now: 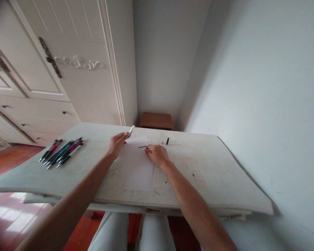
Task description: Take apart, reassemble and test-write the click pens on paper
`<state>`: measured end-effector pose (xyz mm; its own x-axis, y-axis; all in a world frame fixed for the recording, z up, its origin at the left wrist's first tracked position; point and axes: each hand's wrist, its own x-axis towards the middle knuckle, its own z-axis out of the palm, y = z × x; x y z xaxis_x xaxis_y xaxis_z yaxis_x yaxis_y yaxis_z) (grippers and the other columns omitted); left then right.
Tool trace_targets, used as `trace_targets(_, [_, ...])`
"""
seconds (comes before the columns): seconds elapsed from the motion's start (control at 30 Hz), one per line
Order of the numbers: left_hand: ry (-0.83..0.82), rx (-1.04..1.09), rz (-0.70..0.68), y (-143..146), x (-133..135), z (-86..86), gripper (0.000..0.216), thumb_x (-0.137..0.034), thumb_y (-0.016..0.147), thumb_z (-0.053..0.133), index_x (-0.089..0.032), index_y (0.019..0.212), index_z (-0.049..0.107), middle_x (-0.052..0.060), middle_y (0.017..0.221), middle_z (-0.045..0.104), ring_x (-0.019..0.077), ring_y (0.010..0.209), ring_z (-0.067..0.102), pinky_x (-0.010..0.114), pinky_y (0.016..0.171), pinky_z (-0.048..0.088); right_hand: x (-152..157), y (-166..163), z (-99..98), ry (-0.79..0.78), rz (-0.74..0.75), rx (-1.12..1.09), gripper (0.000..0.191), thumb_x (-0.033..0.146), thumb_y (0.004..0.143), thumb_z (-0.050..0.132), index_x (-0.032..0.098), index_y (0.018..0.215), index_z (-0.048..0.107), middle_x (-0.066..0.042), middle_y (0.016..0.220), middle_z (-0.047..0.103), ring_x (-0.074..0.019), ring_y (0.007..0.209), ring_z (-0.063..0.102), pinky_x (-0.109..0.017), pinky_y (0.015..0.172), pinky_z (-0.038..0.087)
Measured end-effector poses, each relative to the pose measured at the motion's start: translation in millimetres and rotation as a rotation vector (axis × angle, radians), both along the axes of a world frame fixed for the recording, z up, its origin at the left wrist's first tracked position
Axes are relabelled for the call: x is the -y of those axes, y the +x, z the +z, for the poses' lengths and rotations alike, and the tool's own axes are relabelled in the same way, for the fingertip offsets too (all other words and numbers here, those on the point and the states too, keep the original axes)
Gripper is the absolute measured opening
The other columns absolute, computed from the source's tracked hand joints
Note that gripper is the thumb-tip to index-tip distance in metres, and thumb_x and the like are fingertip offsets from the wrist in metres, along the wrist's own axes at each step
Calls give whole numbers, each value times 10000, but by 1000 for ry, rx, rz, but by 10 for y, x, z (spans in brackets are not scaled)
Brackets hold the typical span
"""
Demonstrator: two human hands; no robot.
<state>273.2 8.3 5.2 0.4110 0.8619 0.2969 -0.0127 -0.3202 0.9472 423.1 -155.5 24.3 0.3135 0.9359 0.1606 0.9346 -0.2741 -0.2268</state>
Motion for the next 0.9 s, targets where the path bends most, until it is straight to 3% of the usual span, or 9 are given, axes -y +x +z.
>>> trace_targets(0.23, [444,-473,110,6,22,-72,208,-287,848,591,-227,838,790,60,924,751,238,914,636,357,893,457,-3,-22,36,-64,11,74,313,374,974,450,272,991,746,-56,980,761,-215,898,696,-284,728,454])
trace_targets(0.43, [503,-690,112,-38,55,-58,190,-252,847,611,-266,882,798,59,1004,747,259,991,620,359,888,462,-9,-42,46,-63,14,95,307,354,971,448,256,951,738,-57,969,761,-214,867,697,-277,699,437])
trace_targets(0.57, [487,-646,110,-36,22,-76,162,-272,834,653,-262,917,791,63,1034,744,272,1006,621,383,909,465,-14,-16,12,17,-4,43,269,352,956,482,245,965,728,-63,936,763,-208,828,694,-275,692,430])
trace_targets(0.73, [592,-410,111,-30,77,-17,237,-334,827,702,-218,1024,765,93,1031,731,271,977,610,410,925,471,-62,52,-81,284,3,-222,268,360,946,490,203,961,707,-39,806,731,-168,727,655,-250,688,430])
trace_targets(0.9, [659,-222,-115,9,276,57,245,-365,818,725,-253,1033,759,61,961,722,220,950,599,356,905,486,-130,26,-155,469,108,-536,348,452,928,476,165,878,666,-33,754,677,-157,685,602,-238,649,441])
